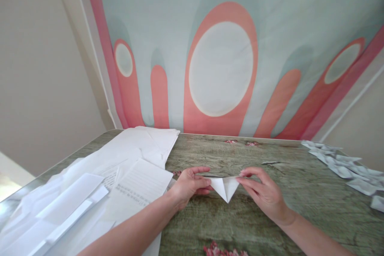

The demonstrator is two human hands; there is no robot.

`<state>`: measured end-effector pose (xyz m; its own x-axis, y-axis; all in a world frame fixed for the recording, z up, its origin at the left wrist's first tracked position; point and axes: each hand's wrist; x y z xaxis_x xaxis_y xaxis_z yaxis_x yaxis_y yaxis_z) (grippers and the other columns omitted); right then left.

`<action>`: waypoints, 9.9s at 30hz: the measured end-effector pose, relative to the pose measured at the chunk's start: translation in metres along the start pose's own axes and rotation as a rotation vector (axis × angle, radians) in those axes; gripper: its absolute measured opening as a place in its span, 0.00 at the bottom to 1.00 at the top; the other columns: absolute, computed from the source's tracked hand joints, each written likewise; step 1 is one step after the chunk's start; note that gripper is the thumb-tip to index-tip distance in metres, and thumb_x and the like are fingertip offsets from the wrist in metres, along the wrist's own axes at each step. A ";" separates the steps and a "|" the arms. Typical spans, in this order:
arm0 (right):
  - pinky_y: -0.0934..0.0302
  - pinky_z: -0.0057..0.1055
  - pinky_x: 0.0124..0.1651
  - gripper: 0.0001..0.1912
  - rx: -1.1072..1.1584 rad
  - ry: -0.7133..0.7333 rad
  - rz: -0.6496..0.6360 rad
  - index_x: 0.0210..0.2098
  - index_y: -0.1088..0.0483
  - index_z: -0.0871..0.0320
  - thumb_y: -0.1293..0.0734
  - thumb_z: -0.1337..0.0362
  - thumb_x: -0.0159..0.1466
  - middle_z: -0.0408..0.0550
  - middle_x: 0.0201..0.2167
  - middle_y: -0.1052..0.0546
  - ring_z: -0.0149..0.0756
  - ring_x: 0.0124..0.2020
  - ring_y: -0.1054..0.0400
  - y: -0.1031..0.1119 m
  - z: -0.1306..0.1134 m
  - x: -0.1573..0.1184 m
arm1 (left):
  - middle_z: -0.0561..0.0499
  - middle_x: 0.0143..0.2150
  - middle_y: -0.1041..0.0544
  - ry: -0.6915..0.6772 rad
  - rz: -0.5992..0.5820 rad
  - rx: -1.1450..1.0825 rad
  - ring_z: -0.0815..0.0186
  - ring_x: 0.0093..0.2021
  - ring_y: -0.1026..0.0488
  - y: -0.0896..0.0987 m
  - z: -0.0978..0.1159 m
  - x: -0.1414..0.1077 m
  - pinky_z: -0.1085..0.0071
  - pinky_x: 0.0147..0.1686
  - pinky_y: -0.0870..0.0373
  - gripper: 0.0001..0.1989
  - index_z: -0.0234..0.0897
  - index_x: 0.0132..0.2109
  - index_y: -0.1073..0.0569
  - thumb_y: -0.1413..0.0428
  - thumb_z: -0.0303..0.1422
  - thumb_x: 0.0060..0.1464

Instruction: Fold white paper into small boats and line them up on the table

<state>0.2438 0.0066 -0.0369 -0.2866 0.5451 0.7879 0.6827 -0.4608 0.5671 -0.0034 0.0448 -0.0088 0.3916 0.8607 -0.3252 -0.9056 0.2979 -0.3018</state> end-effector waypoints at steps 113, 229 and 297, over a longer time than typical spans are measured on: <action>0.40 0.26 0.34 0.06 0.389 -0.487 -0.229 0.30 0.31 0.56 0.36 0.61 0.61 0.41 0.26 0.29 0.31 0.29 0.34 -0.005 -0.045 0.012 | 0.52 0.31 0.28 -0.693 -0.120 0.887 0.67 0.33 0.31 -0.011 -0.008 -0.015 0.74 0.35 0.38 0.06 0.38 0.35 0.22 0.44 0.27 0.51; 0.42 0.25 0.29 0.18 0.444 -0.794 -0.243 0.28 0.29 0.58 0.39 0.50 0.61 0.41 0.20 0.31 0.31 0.24 0.36 -0.010 -0.025 0.008 | 0.53 0.27 0.27 -0.469 0.145 0.179 0.71 0.25 0.33 -0.008 -0.016 0.004 0.75 0.26 0.35 0.15 0.33 0.34 0.29 0.37 0.39 0.42; 0.43 0.25 0.29 0.19 1.080 -1.270 -0.014 0.44 0.28 0.57 0.29 0.57 0.53 0.41 0.23 0.28 0.27 0.24 0.39 -0.010 -0.028 0.010 | 0.49 0.40 0.22 -1.230 0.094 1.382 0.67 0.37 0.24 0.010 -0.005 -0.008 0.72 0.38 0.28 0.10 0.37 0.43 0.27 0.51 0.27 0.59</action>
<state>0.2156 -0.0027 -0.0278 0.0265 0.9784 -0.2050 0.9593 -0.0826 -0.2701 -0.0151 0.0395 -0.0138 0.5874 0.4817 0.6503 -0.6350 -0.2239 0.7394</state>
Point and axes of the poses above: each hand's wrist, its own x-axis towards the middle knuckle, its own y-axis out of the back of the hand, z = x × y
